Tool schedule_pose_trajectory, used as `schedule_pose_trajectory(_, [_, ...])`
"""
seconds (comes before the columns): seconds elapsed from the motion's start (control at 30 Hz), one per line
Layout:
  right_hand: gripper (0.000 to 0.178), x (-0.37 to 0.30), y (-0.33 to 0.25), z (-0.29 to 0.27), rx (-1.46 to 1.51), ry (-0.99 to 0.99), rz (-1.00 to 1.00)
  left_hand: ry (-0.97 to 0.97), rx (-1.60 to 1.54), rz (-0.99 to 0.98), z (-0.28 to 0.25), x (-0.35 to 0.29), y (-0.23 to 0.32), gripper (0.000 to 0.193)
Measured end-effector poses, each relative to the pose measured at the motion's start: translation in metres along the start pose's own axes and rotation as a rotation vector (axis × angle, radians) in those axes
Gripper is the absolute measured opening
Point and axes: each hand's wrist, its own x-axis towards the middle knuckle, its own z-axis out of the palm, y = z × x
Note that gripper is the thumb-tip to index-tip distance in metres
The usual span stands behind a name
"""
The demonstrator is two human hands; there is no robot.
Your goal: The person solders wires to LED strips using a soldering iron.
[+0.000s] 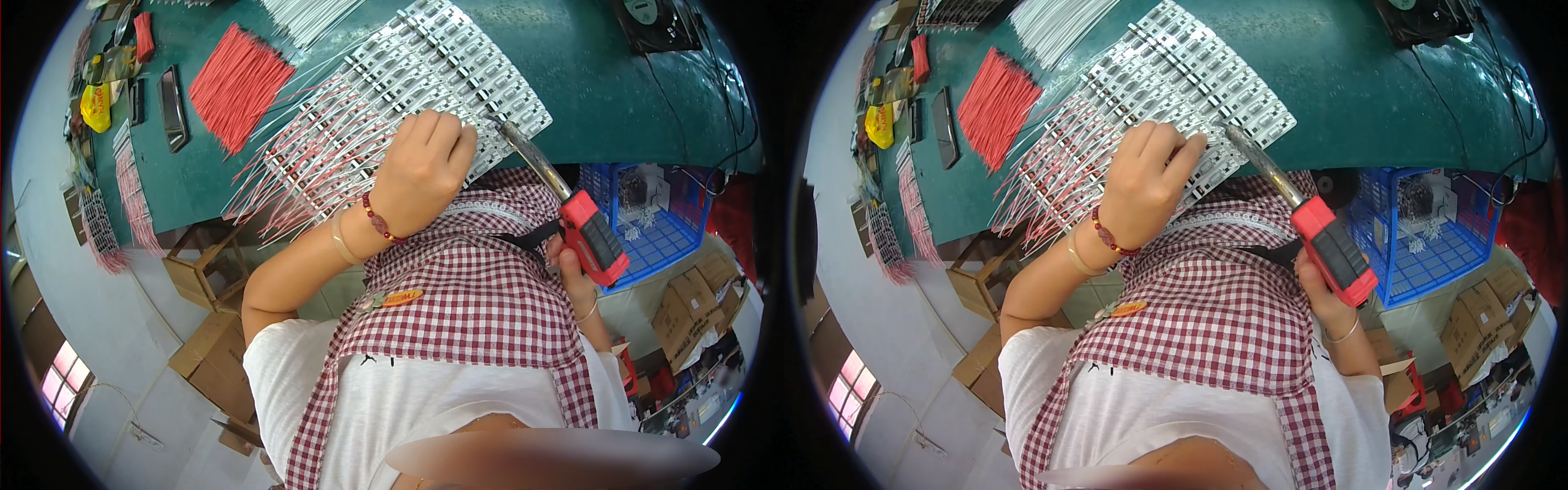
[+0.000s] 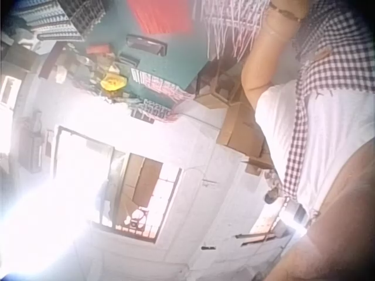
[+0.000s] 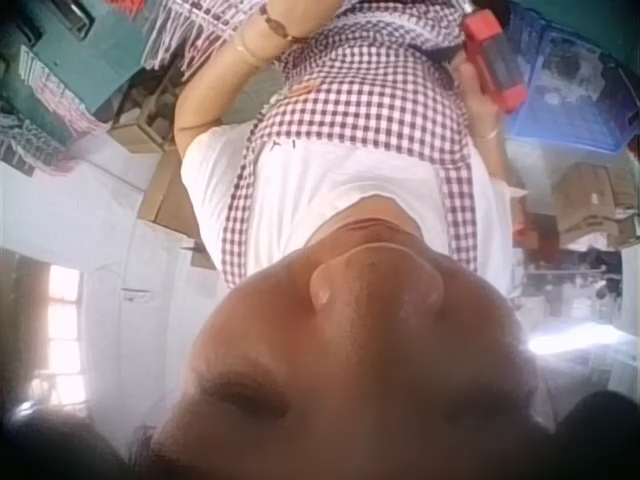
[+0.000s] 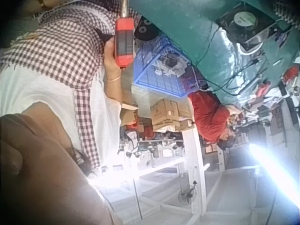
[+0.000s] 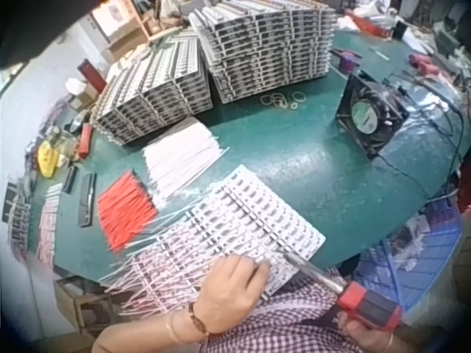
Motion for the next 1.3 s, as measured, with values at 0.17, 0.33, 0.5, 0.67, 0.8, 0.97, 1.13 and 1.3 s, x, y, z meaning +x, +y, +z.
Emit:
schedule_pose_trajectory(0.17, [0.02,-0.003,0.013,0.0,-0.119,0.063,-0.111,-0.005,-0.029,-0.022,0.003,-0.001,0.001,0.03])
schedule_pose_trajectory(0.33, [0.022,-0.002,0.016,-0.005,-0.18,0.013,-0.075,0.008,-0.027,-0.035,0.005,-0.001,0.002,0.031])
schedule_pose_trajectory(0.5, [0.022,-0.007,0.016,-0.005,-0.191,0.032,-0.033,0.003,-0.023,-0.047,0.005,0.001,0.002,0.028])
schedule_pose_trajectory(0.67, [0.021,-0.006,0.01,-0.005,-0.051,0.014,-0.008,-0.006,-0.018,-0.048,0.005,0.001,0.002,0.026])
schedule_pose_trajectory(0.8, [0.02,-0.006,0.019,-0.005,-0.263,0.026,-0.099,-0.006,-0.013,-0.051,0.005,0.001,0.002,0.026])
schedule_pose_trajectory(0.97, [0.019,-0.007,0.019,-0.004,-0.222,0.04,-0.107,-0.007,-0.018,-0.055,0.004,0.002,0.002,0.026])
schedule_pose_trajectory(1.13, [0.02,-0.004,0.002,-0.001,-0.024,0.02,-0.038,-0.034,-0.002,-0.058,0.003,0.002,0.002,0.025])
schedule_pose_trajectory(1.3, [0.02,-0.002,-0.003,0.0,-0.005,0.008,-0.06,-0.052,0.036,-0.062,0.001,0.004,0.0,0.023])
